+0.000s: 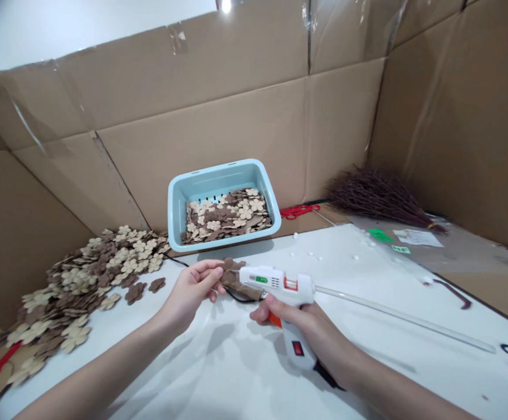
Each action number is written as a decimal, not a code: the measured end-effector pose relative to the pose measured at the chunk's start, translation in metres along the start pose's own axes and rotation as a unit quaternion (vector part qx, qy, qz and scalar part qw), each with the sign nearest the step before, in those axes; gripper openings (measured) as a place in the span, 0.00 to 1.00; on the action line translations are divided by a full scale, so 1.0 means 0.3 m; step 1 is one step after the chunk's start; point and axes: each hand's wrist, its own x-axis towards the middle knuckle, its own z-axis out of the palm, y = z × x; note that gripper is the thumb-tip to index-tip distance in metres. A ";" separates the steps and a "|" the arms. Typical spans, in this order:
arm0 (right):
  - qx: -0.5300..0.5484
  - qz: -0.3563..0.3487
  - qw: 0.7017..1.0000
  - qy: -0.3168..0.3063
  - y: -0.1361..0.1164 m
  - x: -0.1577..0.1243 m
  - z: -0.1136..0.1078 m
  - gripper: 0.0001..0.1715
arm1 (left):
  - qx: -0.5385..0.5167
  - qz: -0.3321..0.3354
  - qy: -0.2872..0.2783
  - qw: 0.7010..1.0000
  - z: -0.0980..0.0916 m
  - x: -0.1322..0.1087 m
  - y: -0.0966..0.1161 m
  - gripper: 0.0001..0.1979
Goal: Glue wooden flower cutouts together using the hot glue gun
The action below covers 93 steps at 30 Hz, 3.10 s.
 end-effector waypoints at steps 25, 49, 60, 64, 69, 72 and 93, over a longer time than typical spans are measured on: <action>0.173 0.015 0.984 -0.048 -0.016 0.019 -0.014 0.19 | 0.547 0.189 -0.033 0.815 -0.175 0.038 0.006 0.11; 0.214 0.039 0.976 0.014 -0.006 0.032 -0.034 0.16 | 0.331 0.275 -0.040 0.902 -0.171 0.066 0.084 0.09; 0.175 0.052 0.983 0.018 0.016 0.040 0.008 0.18 | 0.122 -0.103 -0.037 0.986 -0.175 -0.058 -0.054 0.18; 0.145 0.081 0.985 0.041 0.028 0.042 0.059 0.20 | 0.098 -0.123 -0.031 0.987 -0.161 -0.077 -0.079 0.19; 0.146 0.108 0.983 0.023 0.049 0.054 0.125 0.21 | 0.088 -0.131 -0.035 0.987 -0.158 -0.081 -0.105 0.19; 0.135 0.103 0.985 0.019 0.061 0.066 0.146 0.22 | 0.071 -0.133 -0.036 0.988 -0.160 -0.077 -0.122 0.20; 0.094 0.105 0.990 0.031 0.079 0.058 0.155 0.24 | 0.153 -0.104 0.002 0.983 -0.126 -0.084 -0.154 0.12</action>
